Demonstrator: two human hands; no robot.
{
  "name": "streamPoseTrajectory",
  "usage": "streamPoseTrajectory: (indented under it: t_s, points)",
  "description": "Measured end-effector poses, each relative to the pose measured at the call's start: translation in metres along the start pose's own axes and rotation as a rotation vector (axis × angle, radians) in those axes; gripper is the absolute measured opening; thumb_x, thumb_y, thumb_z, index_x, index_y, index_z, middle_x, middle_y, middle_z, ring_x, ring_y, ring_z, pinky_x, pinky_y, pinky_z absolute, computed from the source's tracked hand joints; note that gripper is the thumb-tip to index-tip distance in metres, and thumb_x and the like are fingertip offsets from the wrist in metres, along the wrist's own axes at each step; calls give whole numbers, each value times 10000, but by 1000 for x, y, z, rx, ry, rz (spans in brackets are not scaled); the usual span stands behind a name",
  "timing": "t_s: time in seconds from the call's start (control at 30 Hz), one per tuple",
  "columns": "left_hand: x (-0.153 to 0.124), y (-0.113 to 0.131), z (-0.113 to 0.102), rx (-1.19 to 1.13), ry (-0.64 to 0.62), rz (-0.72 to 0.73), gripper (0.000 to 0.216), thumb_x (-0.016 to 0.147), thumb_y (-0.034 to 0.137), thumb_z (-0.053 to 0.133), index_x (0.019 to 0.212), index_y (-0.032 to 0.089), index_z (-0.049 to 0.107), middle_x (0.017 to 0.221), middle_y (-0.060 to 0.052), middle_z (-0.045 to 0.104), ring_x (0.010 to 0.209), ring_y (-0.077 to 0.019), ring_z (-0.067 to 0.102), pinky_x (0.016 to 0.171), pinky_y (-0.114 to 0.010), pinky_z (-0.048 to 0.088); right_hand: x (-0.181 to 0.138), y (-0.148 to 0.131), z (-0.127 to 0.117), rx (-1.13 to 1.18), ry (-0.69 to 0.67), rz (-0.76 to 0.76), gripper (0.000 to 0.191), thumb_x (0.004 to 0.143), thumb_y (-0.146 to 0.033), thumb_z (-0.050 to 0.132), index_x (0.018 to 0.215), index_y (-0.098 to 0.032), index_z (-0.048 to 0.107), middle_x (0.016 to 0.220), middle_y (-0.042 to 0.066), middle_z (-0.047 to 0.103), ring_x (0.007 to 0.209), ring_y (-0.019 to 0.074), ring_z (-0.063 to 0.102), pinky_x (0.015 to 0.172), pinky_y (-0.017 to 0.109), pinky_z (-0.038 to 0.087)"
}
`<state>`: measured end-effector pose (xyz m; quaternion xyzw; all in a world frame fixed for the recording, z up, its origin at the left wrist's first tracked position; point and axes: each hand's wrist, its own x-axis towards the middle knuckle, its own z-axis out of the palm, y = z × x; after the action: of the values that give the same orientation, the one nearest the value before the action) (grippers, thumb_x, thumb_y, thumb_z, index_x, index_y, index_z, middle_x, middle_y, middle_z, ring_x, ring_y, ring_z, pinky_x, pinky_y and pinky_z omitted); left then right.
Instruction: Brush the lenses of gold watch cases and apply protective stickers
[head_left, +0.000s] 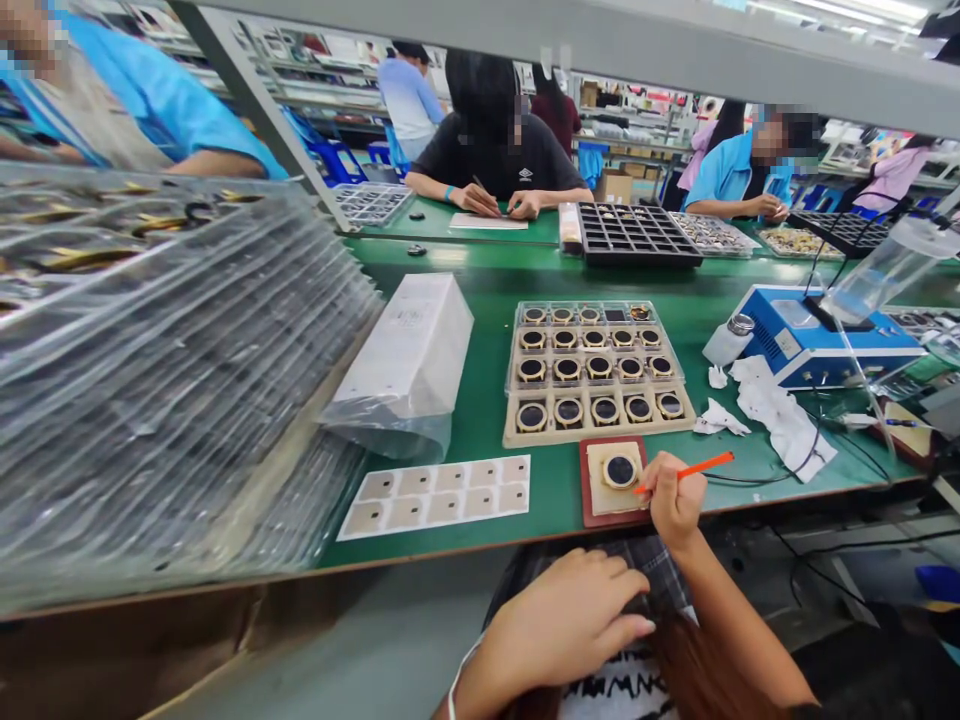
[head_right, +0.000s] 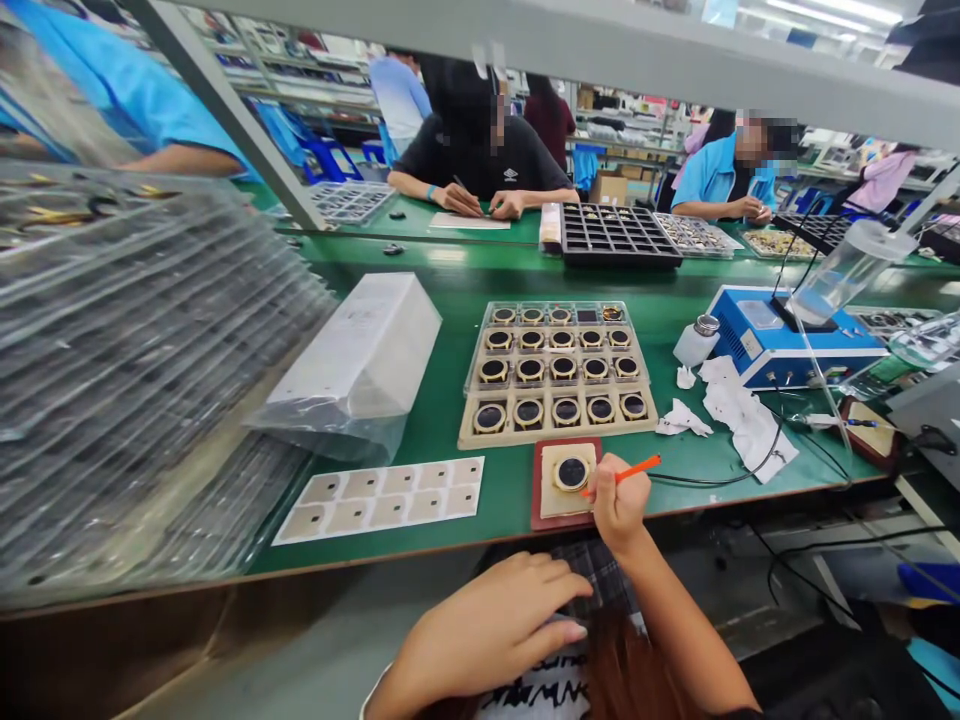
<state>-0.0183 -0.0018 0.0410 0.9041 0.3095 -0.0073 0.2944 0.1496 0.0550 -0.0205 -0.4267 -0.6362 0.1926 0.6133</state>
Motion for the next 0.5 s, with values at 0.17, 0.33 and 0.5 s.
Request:
streamPoseTrajectory:
  t_s: [0.17, 0.33, 0.5]
  points:
    - [0, 0, -2, 16, -10, -8, 283, 980, 392, 547, 1173, 210, 646, 1077, -65, 731, 971, -277, 690, 843, -381, 511, 1, 0, 2, -50, -31, -50, 543, 1055, -424, 348, 585, -209, 516, 500, 0, 525, 443, 115, 515, 455, 250, 396]
    - [1, 0, -1, 11, 6, -9, 280, 983, 381, 539, 1165, 200, 652, 1072, -74, 729, 968, -286, 691, 849, -394, 517, 4, -6, 2, -99, -71, -109, 538, 1056, -410, 334, 589, -211, 513, 501, 7, 530, 446, 121, 514, 455, 255, 397]
    - [1, -1, -1, -2, -19, -23, 293, 989, 381, 522, 1190, 205, 644, 1089, -79, 725, 983, -298, 688, 861, -414, 517, 6, -10, 2, -146, -92, -161, 524, 1061, -376, 320, 601, -215, 513, 502, 7, 523, 457, 128, 515, 474, 259, 397]
